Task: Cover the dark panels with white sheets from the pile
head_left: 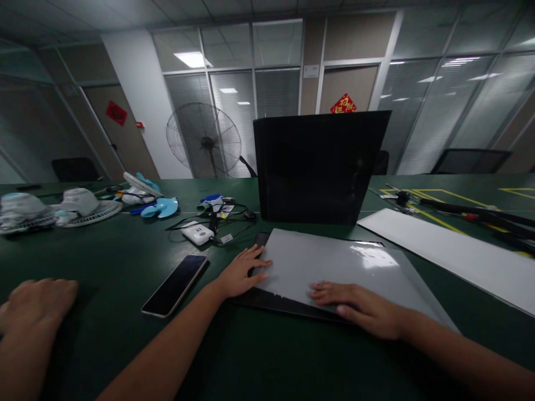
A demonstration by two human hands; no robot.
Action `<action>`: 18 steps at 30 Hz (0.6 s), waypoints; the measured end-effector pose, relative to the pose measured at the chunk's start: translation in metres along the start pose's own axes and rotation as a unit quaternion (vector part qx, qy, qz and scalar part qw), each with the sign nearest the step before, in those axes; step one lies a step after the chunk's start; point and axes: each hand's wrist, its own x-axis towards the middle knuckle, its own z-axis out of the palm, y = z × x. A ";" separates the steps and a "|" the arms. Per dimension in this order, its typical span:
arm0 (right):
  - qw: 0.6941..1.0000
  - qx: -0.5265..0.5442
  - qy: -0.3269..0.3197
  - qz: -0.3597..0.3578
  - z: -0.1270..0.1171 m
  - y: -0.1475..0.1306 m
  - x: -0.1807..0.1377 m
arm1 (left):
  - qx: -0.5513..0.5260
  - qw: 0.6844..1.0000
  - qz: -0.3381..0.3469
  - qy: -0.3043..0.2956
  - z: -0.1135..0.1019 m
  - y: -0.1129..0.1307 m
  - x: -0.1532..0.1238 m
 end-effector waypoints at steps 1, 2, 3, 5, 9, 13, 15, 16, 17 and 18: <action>0.999 -0.001 0.031 0.030 -0.005 0.010 0.000 | -0.005 1.000 0.002 0.006 -0.001 0.001 0.000; 0.995 -0.013 0.074 0.070 -0.012 0.021 -0.002 | -0.011 1.000 0.005 0.013 -0.001 0.002 0.000; 0.985 -0.031 0.121 0.116 -0.019 0.034 -0.004 | -0.015 1.000 0.008 0.018 -0.002 0.003 0.000; 0.954 -0.072 0.213 0.199 -0.035 0.062 -0.013 | -0.012 0.999 0.019 0.027 -0.005 0.006 0.001; 0.885 -0.111 0.328 0.313 -0.062 0.117 -0.051 | 0.041 0.998 0.045 0.030 -0.010 0.013 0.003; 0.851 -0.127 0.352 0.368 -0.072 0.153 -0.084 | 0.077 0.995 0.047 0.039 -0.008 0.020 0.007; 0.844 -0.133 0.354 0.379 -0.073 0.159 -0.092 | 0.095 0.993 0.040 0.049 -0.005 0.024 0.010; 0.843 -0.136 0.354 0.382 -0.072 0.160 -0.093 | 0.110 0.992 0.034 0.053 -0.004 0.025 0.011; 0.844 -0.138 0.351 0.382 -0.072 0.160 -0.093 | 0.126 0.990 0.028 0.056 -0.003 0.027 0.012; 0.847 -0.138 0.345 0.380 -0.071 0.159 -0.093 | 0.143 0.988 0.024 0.057 -0.002 0.029 0.013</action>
